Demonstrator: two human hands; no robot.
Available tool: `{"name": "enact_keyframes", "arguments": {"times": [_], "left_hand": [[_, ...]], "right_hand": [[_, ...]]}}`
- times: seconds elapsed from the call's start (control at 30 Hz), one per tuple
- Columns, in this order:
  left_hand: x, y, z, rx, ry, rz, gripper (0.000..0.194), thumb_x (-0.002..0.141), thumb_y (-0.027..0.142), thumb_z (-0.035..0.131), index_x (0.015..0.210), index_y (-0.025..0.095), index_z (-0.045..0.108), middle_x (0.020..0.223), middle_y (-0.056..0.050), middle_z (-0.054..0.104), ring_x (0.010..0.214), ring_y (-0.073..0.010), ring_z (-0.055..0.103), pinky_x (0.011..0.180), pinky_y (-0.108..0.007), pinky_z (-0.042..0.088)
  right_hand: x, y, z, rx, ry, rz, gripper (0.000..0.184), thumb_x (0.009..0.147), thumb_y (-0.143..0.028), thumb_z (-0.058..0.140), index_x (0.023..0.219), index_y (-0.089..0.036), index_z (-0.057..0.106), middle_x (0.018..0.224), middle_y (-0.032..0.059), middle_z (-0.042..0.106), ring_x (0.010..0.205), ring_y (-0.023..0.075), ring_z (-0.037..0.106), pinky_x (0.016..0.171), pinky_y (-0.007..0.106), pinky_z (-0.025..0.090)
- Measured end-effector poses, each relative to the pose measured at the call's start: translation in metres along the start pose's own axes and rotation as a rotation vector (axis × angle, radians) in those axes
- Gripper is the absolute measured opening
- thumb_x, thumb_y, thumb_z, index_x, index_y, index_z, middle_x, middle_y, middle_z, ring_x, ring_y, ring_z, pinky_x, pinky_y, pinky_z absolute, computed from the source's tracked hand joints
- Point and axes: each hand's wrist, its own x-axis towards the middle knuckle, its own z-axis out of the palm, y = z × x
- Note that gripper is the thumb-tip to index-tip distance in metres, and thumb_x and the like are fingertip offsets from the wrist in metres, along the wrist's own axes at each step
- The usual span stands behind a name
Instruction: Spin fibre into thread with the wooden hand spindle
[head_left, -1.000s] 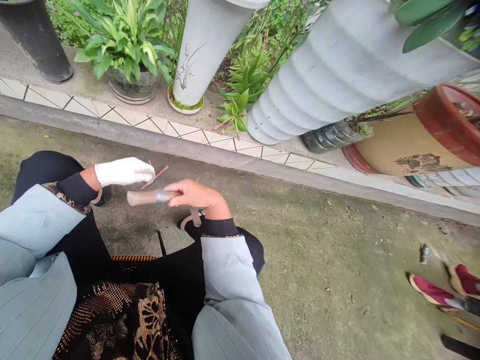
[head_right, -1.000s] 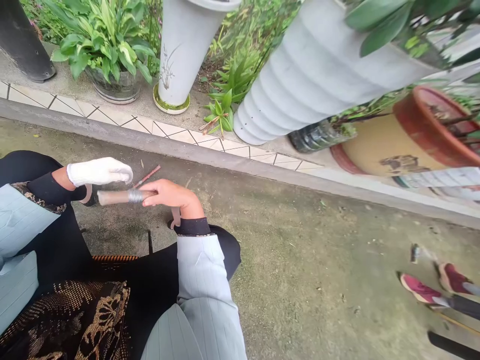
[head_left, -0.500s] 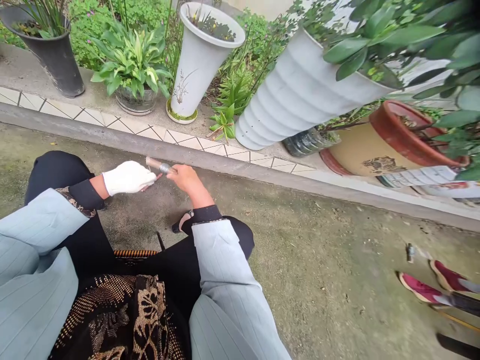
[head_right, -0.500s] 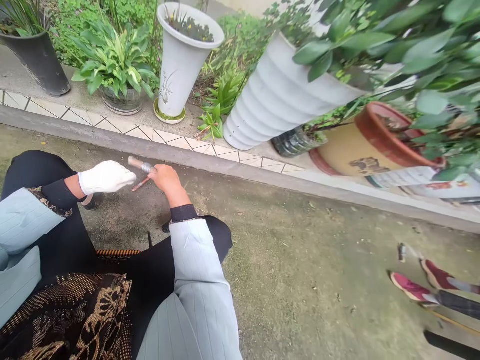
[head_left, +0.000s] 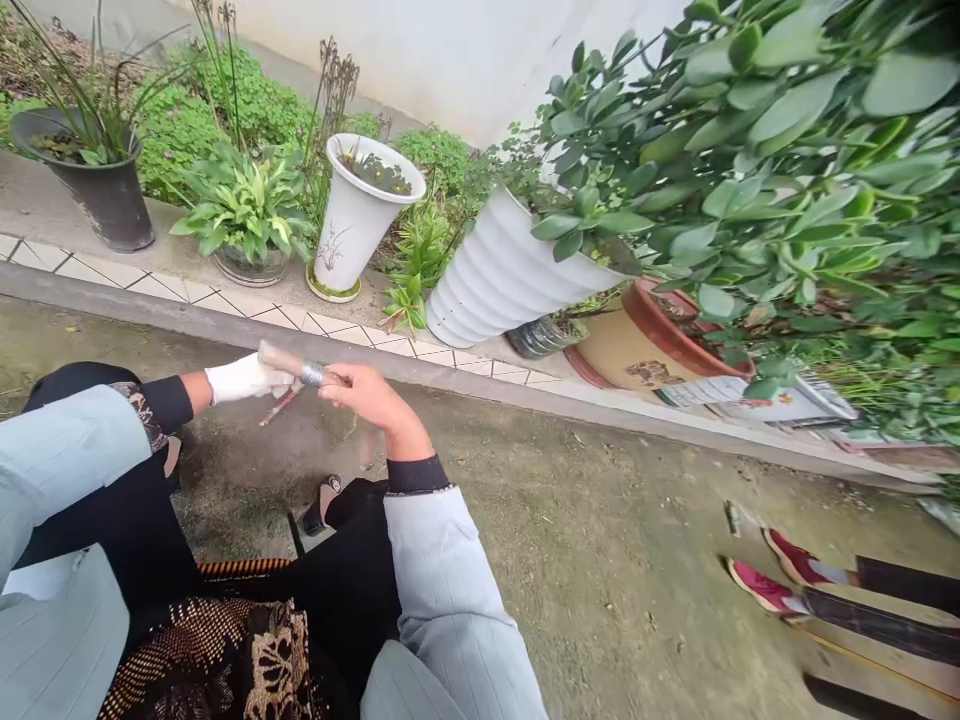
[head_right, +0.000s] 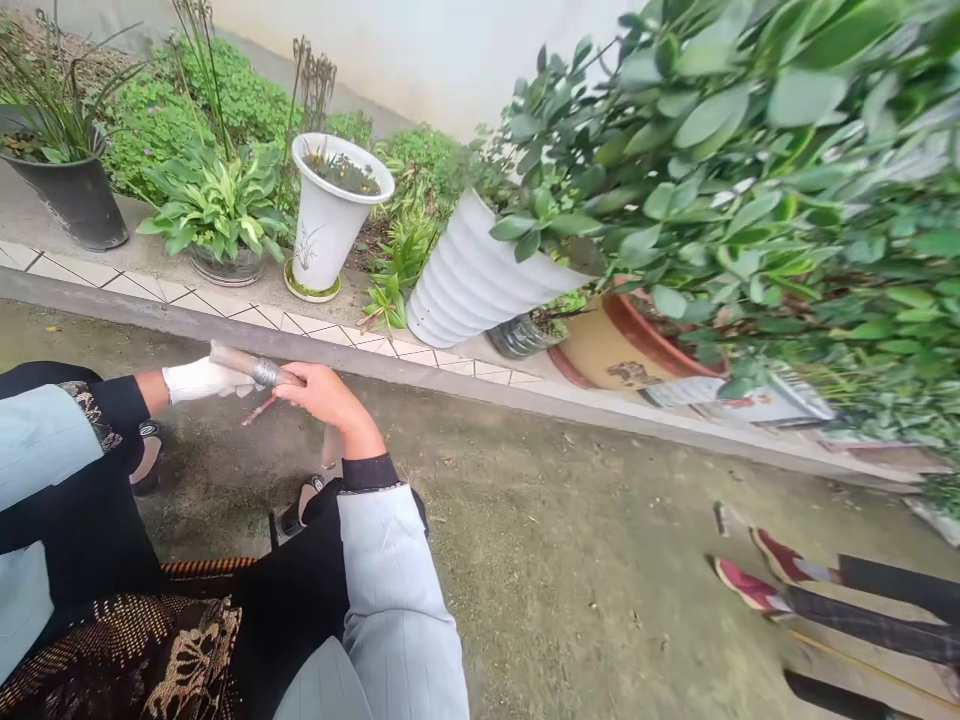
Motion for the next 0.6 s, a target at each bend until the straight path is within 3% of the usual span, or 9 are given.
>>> {"name": "enact_keyframes", "arguments": {"times": [0.07,0.17,0.27,0.4,0.5,0.6], "left_hand": [[0.007,-0.01,0.005,-0.037,-0.106,0.001,0.031,0.086,0.043,0.052,0.087,0.014,0.062,0.058,0.0,0.053,0.048,-0.0106,0.048,0.044,-0.021,0.038],[0.01,-0.016,0.012,0.02,-0.174,0.009,0.028,0.086,0.041,0.054,0.086,0.015,0.062,0.058,0.002,0.052,0.047,-0.0096,0.047,0.046,-0.02,0.04],[0.008,-0.014,0.016,0.11,-0.196,0.02,0.03,0.088,0.041,0.048,0.085,0.015,0.062,0.061,0.001,0.055,0.048,-0.0099,0.048,0.047,-0.021,0.04],[0.0,-0.001,0.017,0.41,-0.287,0.134,0.031,0.091,0.034,0.041,0.081,0.015,0.063,0.067,-0.001,0.061,0.055,-0.011,0.052,0.054,-0.021,0.041],[-0.006,0.014,0.006,0.634,-0.292,0.236,0.029,0.091,0.031,0.041,0.079,0.017,0.064,0.071,-0.001,0.064,0.061,-0.0117,0.054,0.059,-0.022,0.039],[-0.01,0.025,-0.012,0.768,-0.223,0.255,0.032,0.093,0.03,0.04,0.075,0.017,0.063,0.069,0.0,0.063,0.06,-0.0113,0.051,0.06,-0.024,0.037]], "right_hand": [[0.01,0.015,0.003,0.134,0.112,0.061,0.028,0.077,-0.042,0.058,0.085,-0.015,0.059,0.068,-0.0024,0.052,0.06,0.0101,0.048,0.058,0.023,0.038],[0.023,0.035,0.005,0.065,0.234,0.174,0.024,0.076,-0.038,0.059,0.086,-0.016,0.061,0.063,-0.0033,0.051,0.057,0.01,0.048,0.057,0.022,0.038],[0.032,0.045,0.003,-0.121,0.245,0.268,0.026,0.08,-0.038,0.058,0.094,-0.017,0.064,0.067,-0.0013,0.057,0.062,0.0123,0.053,0.06,0.023,0.04],[0.04,0.048,0.001,-0.583,0.245,0.47,0.032,0.086,-0.04,0.055,0.107,-0.018,0.065,0.097,0.0105,0.069,0.088,0.0218,0.063,0.072,0.029,0.043],[0.041,0.044,0.007,-0.8,0.027,0.527,0.03,0.086,-0.035,0.057,0.106,-0.016,0.067,0.108,0.0163,0.068,0.098,0.0255,0.063,0.074,0.03,0.043],[0.037,0.035,0.017,-0.654,-0.388,0.422,0.015,0.076,-0.029,0.067,0.085,-0.018,0.069,0.083,0.0063,0.069,0.078,0.0178,0.063,0.065,0.025,0.042]]}}
